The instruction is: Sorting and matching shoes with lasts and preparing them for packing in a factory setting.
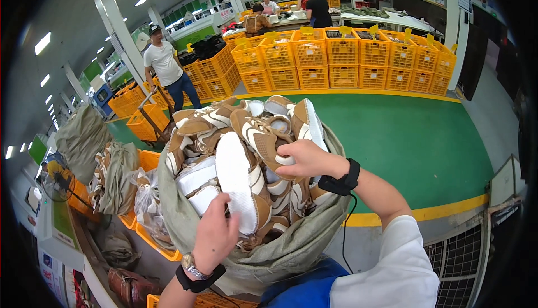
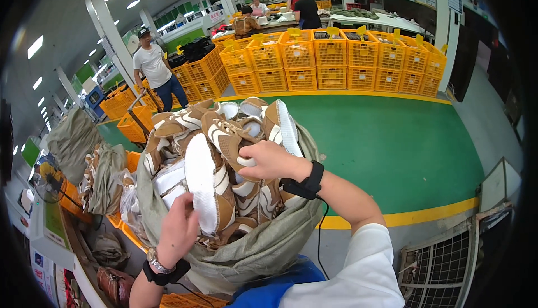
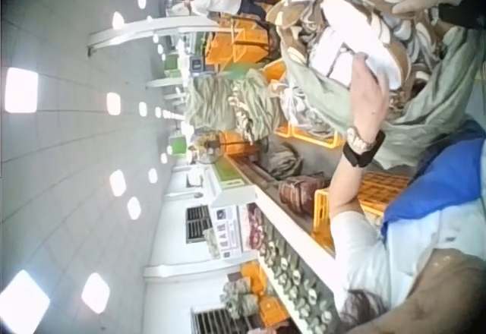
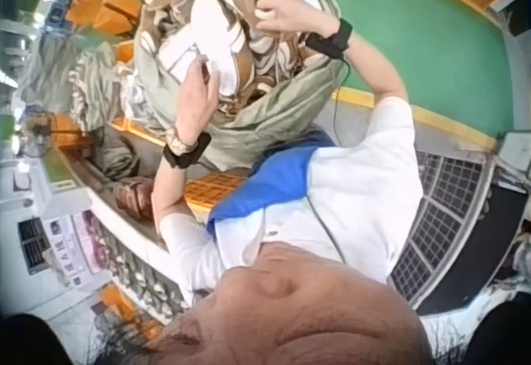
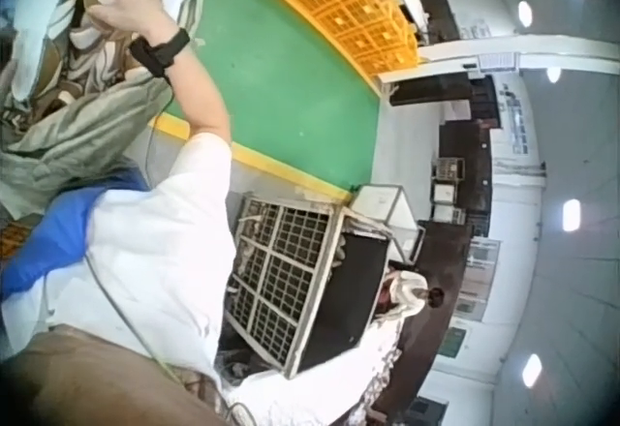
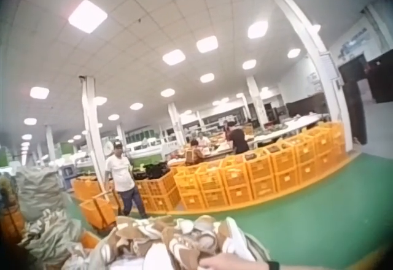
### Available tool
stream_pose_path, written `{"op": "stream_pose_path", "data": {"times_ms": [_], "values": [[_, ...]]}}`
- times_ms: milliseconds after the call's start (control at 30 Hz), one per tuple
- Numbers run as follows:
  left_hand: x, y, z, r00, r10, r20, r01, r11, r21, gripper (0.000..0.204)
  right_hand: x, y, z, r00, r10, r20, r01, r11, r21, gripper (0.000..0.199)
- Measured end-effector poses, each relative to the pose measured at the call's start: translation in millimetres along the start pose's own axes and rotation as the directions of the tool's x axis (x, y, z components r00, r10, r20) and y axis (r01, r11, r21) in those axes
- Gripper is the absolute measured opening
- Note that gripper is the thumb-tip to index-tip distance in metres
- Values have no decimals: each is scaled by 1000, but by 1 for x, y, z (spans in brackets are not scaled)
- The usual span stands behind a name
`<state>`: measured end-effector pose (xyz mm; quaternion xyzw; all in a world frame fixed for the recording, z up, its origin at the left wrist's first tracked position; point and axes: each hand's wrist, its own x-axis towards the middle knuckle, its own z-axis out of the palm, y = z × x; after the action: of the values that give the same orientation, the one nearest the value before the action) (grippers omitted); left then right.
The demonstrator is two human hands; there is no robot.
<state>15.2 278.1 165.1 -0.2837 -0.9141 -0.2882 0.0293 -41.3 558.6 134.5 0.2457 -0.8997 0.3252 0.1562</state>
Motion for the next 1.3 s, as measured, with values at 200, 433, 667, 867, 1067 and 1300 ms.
{"op": "stream_pose_path", "data": {"times_ms": [200, 433, 667, 867, 1067, 1300], "values": [[14, -5, 34, 976, 198, -95, -184, 973, 139, 70, -10, -36, -15, 999, 3, -35, 3, 985, 173, 30], [-14, -34, 13, 983, -152, 105, 124, 124, -984, 75, -39, -59, -19, 973, 229, -1, -96, 409, 908, 25], [-57, -36, 32, 955, -236, 180, 184, -4, -983, 57, -37, -96, 52, 994, -59, 87, 18, 909, 416, 31], [-82, -51, 28, 862, -505, -45, 56, 182, -982, 42, -34, -92, 53, 988, 11, 152, -100, 797, 596, 30], [-106, -44, 20, 755, -555, -348, -208, 301, -931, 47, -35, -105, 74, 921, -283, 266, 315, 945, -84, 29], [-120, -33, 13, 773, -517, -367, -172, 386, -907, 43, -13, -91, 11, 975, -35, 220, 37, 999, -9, 32]]}}
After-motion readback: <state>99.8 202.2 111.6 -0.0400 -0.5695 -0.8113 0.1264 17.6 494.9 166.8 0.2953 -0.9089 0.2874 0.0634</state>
